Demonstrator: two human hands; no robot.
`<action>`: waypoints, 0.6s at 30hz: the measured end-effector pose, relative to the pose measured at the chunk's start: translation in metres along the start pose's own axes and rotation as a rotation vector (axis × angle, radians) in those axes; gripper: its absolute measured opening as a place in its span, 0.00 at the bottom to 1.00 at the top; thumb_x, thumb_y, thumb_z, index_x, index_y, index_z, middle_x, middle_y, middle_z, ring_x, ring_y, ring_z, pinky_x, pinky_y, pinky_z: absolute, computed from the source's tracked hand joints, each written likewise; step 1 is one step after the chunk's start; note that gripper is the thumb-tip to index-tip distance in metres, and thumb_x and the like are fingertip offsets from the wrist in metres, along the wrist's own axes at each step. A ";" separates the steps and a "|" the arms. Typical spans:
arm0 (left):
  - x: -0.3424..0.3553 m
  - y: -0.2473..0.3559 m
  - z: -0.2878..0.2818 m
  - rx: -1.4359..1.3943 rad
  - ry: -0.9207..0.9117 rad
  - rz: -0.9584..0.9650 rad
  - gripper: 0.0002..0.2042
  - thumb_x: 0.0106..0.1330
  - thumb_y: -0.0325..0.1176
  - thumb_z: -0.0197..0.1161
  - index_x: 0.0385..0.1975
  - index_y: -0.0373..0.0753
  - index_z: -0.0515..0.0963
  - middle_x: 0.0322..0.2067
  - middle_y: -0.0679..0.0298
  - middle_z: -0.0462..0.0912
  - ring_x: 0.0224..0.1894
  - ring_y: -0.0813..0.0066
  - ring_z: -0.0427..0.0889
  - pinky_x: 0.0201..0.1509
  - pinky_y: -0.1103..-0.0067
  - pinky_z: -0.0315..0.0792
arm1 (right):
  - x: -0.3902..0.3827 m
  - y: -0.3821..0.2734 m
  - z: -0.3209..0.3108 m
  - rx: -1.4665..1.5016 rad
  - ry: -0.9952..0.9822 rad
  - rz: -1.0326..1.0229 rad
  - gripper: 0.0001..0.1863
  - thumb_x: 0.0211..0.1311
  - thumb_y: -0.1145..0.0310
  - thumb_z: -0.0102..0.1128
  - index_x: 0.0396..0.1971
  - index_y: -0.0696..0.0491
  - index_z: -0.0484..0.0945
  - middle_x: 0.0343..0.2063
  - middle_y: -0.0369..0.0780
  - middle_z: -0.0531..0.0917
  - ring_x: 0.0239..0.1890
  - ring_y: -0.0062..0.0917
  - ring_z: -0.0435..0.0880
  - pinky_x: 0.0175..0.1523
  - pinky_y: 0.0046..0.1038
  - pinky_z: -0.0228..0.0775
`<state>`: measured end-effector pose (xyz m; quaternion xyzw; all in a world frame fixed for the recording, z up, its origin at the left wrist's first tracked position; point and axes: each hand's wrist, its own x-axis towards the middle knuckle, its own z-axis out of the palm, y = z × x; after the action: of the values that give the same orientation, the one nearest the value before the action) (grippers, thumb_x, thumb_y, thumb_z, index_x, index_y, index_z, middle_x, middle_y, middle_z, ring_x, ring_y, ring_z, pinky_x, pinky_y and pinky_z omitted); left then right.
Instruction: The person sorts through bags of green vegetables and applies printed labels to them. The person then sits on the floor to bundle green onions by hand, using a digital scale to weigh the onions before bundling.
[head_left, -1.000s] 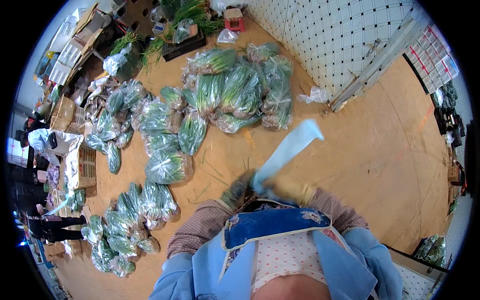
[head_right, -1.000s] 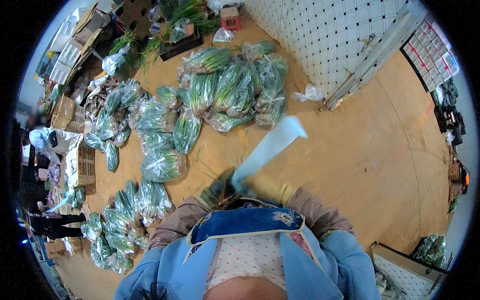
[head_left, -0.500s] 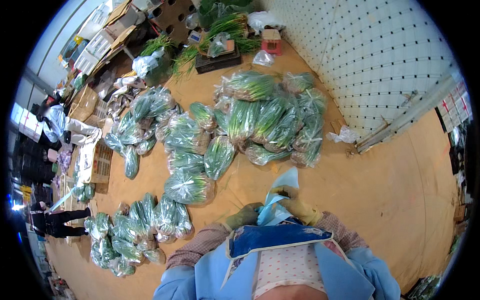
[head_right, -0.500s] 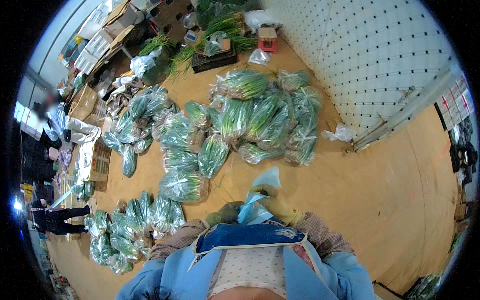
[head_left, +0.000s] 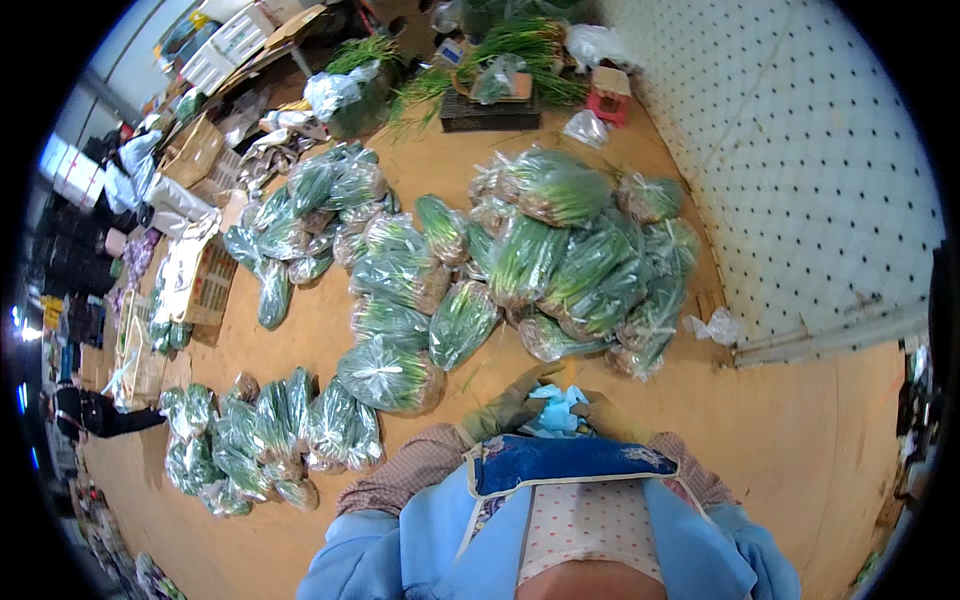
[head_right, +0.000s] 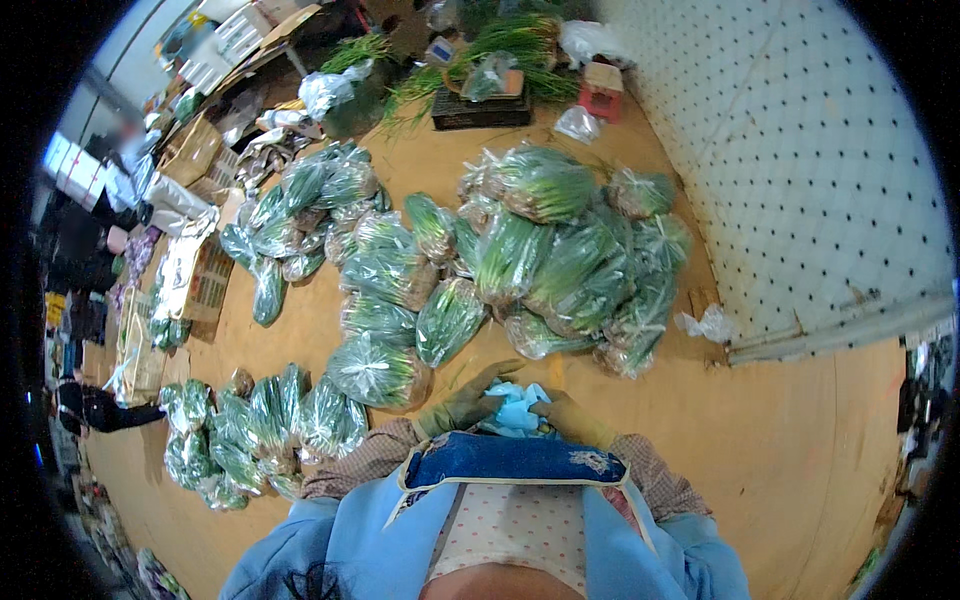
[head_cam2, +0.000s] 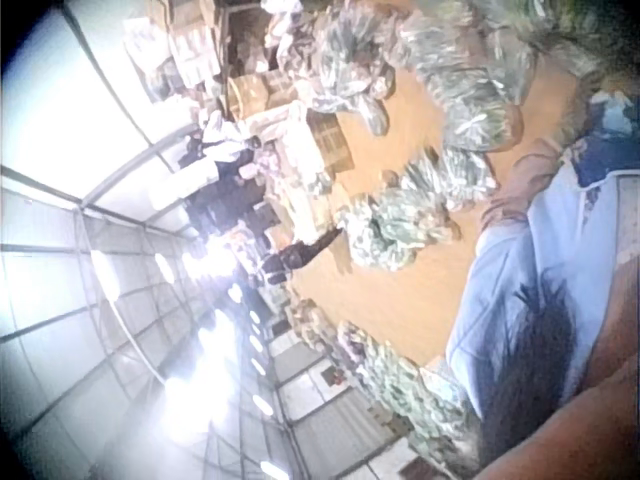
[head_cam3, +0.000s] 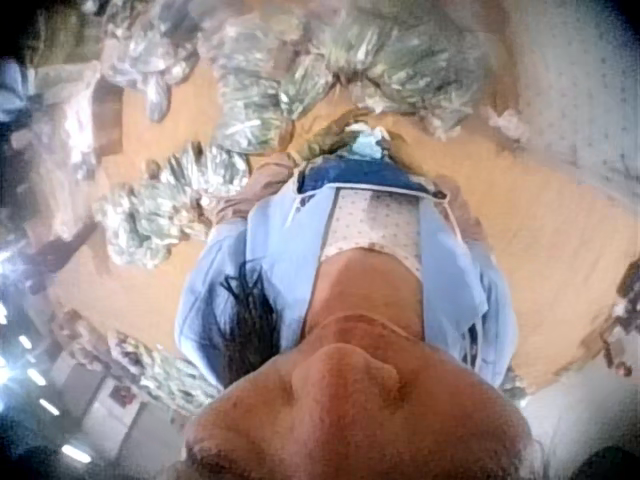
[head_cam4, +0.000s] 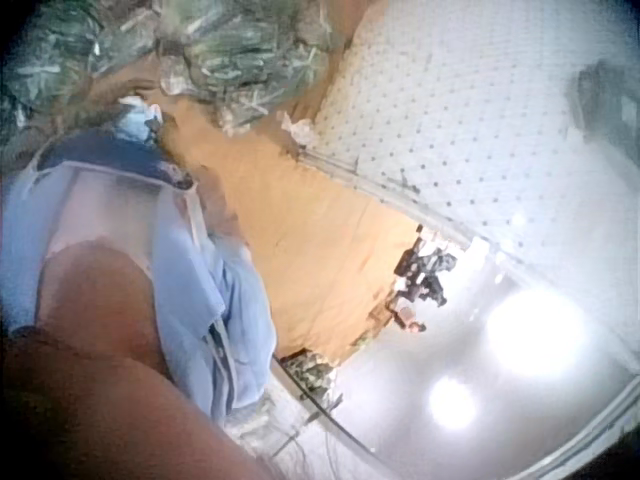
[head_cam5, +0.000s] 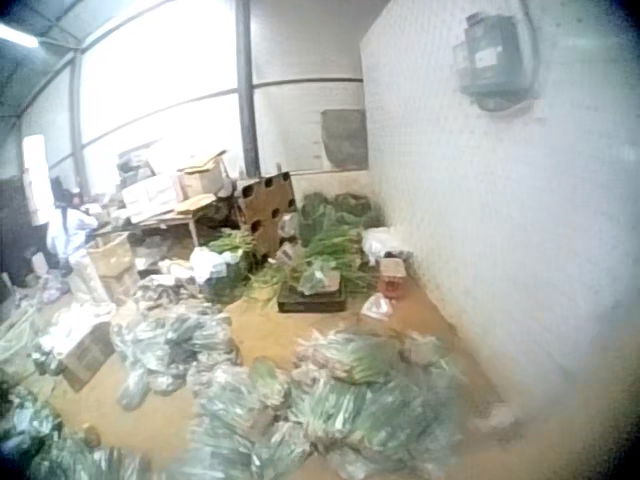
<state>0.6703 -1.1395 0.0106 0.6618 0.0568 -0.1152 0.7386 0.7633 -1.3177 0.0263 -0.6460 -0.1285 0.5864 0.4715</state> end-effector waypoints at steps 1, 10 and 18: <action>0.008 -0.005 -0.009 -0.155 -0.099 0.089 0.34 0.51 0.33 0.60 0.59 0.44 0.52 0.53 0.60 0.61 0.54 0.66 0.62 0.56 0.73 0.58 | 0.012 -0.012 -0.002 -0.001 -0.042 -0.063 0.11 0.55 0.66 0.48 0.35 0.57 0.72 0.22 0.34 0.74 0.23 0.17 0.68 0.26 0.19 0.61; 0.041 0.008 -0.090 -0.129 0.313 -0.014 0.28 0.36 0.16 0.54 0.44 0.41 0.67 0.43 0.63 0.69 0.49 0.70 0.66 0.53 0.76 0.61 | 0.138 -0.109 -0.019 -1.091 -0.178 -0.983 0.10 0.47 0.75 0.51 0.32 0.50 0.76 0.38 0.43 0.73 0.30 0.29 0.74 0.34 0.25 0.66; 0.083 0.011 -0.230 -0.617 0.715 -0.046 0.16 0.46 0.17 0.51 0.38 0.36 0.69 0.36 0.64 0.72 0.35 0.77 0.72 0.43 0.81 0.68 | 0.235 -0.209 0.015 -0.727 -0.109 -0.678 0.43 0.41 0.61 0.66 0.57 0.56 0.52 0.55 0.48 0.56 0.58 0.37 0.57 0.60 0.33 0.50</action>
<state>0.7690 -0.9184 -0.0251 0.4081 0.3535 0.1259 0.8322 0.8963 -1.0329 0.0376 -0.6589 -0.5516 0.3504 0.3725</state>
